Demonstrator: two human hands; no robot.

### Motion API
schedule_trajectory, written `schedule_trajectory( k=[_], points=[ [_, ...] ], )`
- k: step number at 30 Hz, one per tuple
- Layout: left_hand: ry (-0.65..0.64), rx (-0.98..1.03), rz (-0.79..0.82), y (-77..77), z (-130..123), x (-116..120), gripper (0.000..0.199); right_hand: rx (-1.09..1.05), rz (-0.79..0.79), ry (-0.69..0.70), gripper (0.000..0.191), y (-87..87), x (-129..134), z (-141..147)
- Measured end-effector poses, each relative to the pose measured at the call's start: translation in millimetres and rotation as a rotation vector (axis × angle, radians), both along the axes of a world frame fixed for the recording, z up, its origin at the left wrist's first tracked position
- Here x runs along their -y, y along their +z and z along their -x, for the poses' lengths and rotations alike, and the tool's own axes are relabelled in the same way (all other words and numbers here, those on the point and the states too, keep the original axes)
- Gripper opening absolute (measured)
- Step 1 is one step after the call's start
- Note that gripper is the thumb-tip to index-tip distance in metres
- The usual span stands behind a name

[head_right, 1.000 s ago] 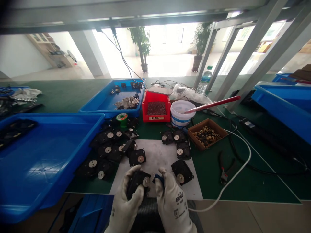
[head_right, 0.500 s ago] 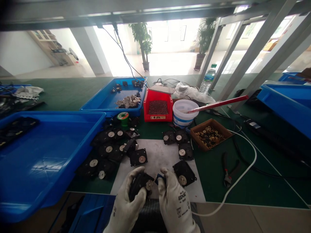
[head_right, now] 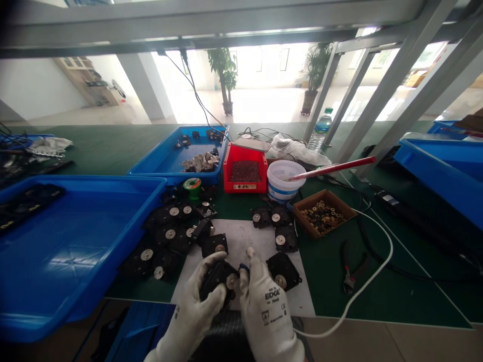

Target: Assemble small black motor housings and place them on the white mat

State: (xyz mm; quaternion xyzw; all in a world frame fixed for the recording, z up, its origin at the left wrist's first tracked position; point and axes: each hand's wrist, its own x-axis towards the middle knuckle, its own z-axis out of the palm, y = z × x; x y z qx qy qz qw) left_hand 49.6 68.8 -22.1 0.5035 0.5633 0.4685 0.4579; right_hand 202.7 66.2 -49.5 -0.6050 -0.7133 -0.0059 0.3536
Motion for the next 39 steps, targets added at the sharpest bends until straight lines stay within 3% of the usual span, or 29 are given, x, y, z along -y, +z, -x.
schedule_trajectory(
  k=[6,12,18,22,27,32,39],
  points=[
    [-0.016,0.044,0.005,13.6,-10.1,-29.5,0.052,0.023,0.003,-0.045,0.044,8.5,-31.5,1.6],
    [-0.021,0.1,0.043,15.5,-10.0,-33.5,0.054,0.02,-0.059,-0.032,0.04,13.3,-46.5,-1.9],
    [-0.106,0.199,0.127,37.1,-1.7,-26.9,0.051,-0.11,-0.215,0.007,0.035,44.1,-44.4,-1.8],
    [-0.194,0.406,0.18,43.3,7.1,-29.0,0.054,-0.137,-0.138,0.003,0.033,58.9,-38.1,-2.3],
    [-0.052,0.412,0.093,48.5,8.7,-41.7,0.053,-0.138,-0.119,0.045,0.036,63.1,-44.5,4.6],
    [-0.028,0.432,0.061,54.3,3.3,-43.6,0.05,-0.151,-0.175,-0.006,0.042,64.1,-67.6,6.3],
    [0.007,0.482,0.04,48.5,-3.1,-44.1,0.055,-0.182,-0.134,-0.055,0.043,52.7,-74.0,4.4]
  ],
)
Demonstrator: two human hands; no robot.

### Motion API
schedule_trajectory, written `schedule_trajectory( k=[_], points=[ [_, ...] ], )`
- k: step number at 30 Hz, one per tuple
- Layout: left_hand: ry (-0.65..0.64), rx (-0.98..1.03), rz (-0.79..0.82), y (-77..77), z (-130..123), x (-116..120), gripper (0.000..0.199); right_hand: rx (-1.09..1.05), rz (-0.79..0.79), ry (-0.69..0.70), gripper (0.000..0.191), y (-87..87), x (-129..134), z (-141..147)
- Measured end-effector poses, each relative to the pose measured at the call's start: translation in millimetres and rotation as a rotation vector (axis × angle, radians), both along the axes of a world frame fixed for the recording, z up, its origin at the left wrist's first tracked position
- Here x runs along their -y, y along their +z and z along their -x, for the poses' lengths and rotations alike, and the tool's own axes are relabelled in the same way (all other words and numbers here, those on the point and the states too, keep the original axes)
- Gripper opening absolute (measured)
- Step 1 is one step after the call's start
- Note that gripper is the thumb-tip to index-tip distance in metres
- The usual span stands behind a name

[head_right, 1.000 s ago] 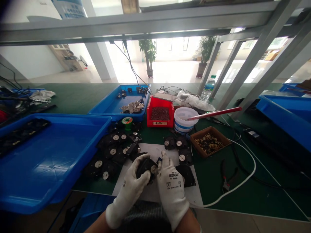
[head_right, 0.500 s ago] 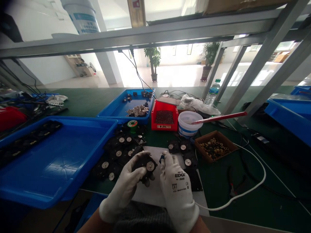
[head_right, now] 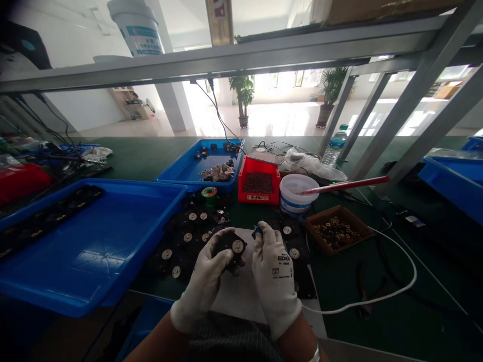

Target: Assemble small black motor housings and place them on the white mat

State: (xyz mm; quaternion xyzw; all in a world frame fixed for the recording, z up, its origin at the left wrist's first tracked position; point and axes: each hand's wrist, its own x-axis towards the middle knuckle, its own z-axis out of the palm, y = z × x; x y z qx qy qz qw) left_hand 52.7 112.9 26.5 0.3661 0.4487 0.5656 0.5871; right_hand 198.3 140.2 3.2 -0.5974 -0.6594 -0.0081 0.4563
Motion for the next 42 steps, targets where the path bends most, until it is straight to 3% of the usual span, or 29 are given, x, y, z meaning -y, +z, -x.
schedule_trajectory(
  k=[7,14,18,22,25,29,33,42],
  points=[
    [0.089,-0.038,-0.047,0.0,-11.9,1.4,0.05,-0.051,0.067,0.004,0.041,-9.9,-1.2,-1.7],
    [0.074,-0.158,-0.023,-4.7,-3.6,5.1,0.05,-0.178,0.094,0.075,0.036,4.9,11.5,-11.8],
    [0.013,-0.248,0.013,-5.8,7.9,16.8,0.052,-0.516,0.281,0.24,0.026,17.8,38.9,-20.1],
    [-0.1,-0.175,0.098,-6.8,10.8,34.9,0.049,-0.732,0.498,0.378,0.023,21.8,64.0,-27.3],
    [-0.13,-0.106,0.103,-13.5,8.5,44.7,0.049,-0.714,0.572,0.486,0.023,16.0,71.2,-29.2],
    [-0.18,-0.113,0.115,-19.8,6.0,51.1,0.051,-0.59,0.537,0.419,0.022,7.9,76.2,-27.2],
    [-0.179,-0.151,0.109,-16.7,5.7,54.6,0.052,-0.494,0.527,0.396,0.019,9.1,82.3,-26.2],
    [-0.181,-0.199,0.083,-23.6,7.8,59.3,0.049,-0.542,0.528,0.391,0.019,5.9,87.0,-27.0]
  ],
)
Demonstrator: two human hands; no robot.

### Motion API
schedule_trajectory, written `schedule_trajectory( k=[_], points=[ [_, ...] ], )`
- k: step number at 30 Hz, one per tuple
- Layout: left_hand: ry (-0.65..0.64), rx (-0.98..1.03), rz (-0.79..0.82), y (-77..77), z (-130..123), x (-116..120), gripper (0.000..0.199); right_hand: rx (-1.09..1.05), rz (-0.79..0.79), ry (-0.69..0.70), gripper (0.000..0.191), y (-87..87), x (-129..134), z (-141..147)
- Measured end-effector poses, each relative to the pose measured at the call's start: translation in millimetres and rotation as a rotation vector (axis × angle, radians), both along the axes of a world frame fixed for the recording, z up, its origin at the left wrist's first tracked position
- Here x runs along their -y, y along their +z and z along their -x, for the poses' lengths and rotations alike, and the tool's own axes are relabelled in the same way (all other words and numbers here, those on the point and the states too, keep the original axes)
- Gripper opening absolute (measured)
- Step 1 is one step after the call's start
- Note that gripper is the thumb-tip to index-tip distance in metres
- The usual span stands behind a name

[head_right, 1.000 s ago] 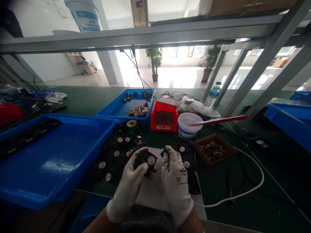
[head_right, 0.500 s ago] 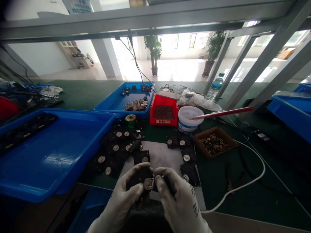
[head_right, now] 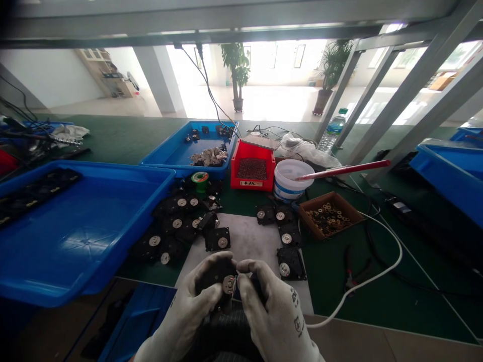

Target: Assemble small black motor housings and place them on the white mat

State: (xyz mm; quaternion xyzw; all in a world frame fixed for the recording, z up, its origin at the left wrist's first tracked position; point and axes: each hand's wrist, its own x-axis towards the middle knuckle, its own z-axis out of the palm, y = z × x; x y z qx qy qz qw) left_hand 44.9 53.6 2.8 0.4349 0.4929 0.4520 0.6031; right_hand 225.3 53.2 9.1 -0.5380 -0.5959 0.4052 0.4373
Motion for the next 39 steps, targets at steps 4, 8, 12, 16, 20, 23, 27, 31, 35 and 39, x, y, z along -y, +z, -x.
schedule_trajectory(
  k=[4,8,12,16,20,23,27,31,35,39],
  points=[
    [0.017,-0.003,-0.01,0.3,-1.2,-0.9,0.048,0.002,0.018,-0.059,0.019,5.9,4.0,6.0],
    [0.016,-0.025,-0.023,3.9,-0.9,-1.3,0.047,-0.003,0.061,-0.06,0.02,12.8,6.6,10.4],
    [0.023,-0.051,-0.005,6.1,-0.6,1.1,0.048,0.017,0.075,-0.043,0.02,13.5,7.9,9.2],
    [0.031,-0.056,0.019,5.0,-1.4,3.5,0.047,0.058,0.067,-0.038,0.022,12.2,9.6,7.8],
    [0.035,-0.088,0.003,-1.8,-1.7,1.2,0.047,0.041,0.083,-0.034,0.022,8.4,9.6,10.1],
    [0.026,-0.104,-0.004,-9.0,-1.1,-2.3,0.047,0.014,0.086,-0.049,0.024,3.1,8.4,11.5],
    [-0.031,-0.119,-0.002,-15.7,0.2,-4.9,0.047,0.021,0.12,-0.043,0.024,-5.7,7.7,9.6],
    [-0.031,-0.106,-0.005,-20.5,0.6,-5.3,0.047,-0.024,0.113,-0.044,0.022,-12.7,7.5,7.9],
    [-0.022,-0.056,0.023,-25.1,0.1,-6.3,0.048,-0.057,0.1,-0.046,0.02,-16.7,6.4,9.0],
    [-0.009,-0.079,-0.004,-25.6,-0.7,-8.3,0.049,-0.062,0.086,-0.054,0.022,-21.0,4.2,8.6]
  ],
)
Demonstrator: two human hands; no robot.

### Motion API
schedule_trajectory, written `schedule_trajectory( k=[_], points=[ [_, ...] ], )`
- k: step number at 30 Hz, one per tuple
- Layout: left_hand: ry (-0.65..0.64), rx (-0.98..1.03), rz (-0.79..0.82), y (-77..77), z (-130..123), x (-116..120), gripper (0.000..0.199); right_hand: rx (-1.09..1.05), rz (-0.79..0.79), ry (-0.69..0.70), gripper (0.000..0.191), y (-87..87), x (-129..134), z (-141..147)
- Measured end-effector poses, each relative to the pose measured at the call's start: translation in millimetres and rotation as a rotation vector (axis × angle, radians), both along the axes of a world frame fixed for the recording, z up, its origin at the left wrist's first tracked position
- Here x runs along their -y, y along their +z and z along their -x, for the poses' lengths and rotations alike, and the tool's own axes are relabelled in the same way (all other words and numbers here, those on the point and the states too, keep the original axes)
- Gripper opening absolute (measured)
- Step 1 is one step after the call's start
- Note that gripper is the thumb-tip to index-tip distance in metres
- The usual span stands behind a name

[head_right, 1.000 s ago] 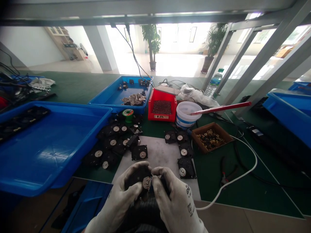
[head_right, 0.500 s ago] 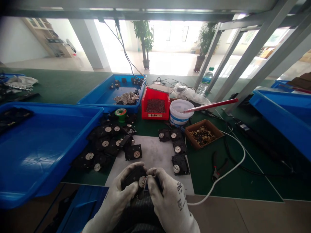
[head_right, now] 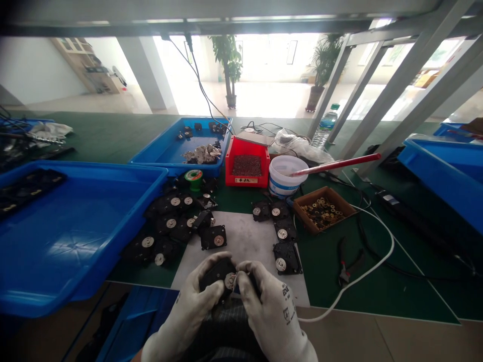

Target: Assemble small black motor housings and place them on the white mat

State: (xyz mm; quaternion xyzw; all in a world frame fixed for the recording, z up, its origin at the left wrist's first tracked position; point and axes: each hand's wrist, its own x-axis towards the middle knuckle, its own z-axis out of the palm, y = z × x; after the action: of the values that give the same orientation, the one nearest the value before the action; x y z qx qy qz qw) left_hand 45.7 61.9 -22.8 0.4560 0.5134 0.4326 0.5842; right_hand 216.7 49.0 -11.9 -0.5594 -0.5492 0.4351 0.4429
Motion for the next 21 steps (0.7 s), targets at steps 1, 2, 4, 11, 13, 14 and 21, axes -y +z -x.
schedule_trajectory(
  k=[1,2,4,11,13,14,21],
  points=[
    [-0.003,-0.001,-0.001,0.2,-0.3,-0.4,0.049,0.002,0.003,0.007,0.023,-1.2,-0.7,-0.9],
    [-0.006,0.006,0.002,0.4,-0.5,-0.7,0.05,0.008,0.01,0.02,0.024,-2.4,-1.3,-2.1],
    [-0.007,0.019,0.004,0.5,-0.9,-0.9,0.051,0.027,0.028,0.058,0.025,-4.6,-2.2,-5.1],
    [-0.008,0.003,0.005,1.2,-0.8,0.9,0.051,0.091,0.04,0.105,0.027,-10.7,-0.1,-9.1],
    [-0.006,-0.004,0.012,6.0,-1.3,-1.2,0.05,0.069,0.043,0.107,0.026,-9.6,-2.0,-8.3],
    [-0.005,-0.009,0.019,9.7,-2.0,-3.2,0.05,0.055,0.038,0.103,0.025,-7.5,-4.0,-8.2],
    [0.007,-0.028,0.02,39.4,-9.0,-18.3,0.054,0.15,-0.072,0.032,0.023,16.5,-17.9,-11.4]
  ],
)
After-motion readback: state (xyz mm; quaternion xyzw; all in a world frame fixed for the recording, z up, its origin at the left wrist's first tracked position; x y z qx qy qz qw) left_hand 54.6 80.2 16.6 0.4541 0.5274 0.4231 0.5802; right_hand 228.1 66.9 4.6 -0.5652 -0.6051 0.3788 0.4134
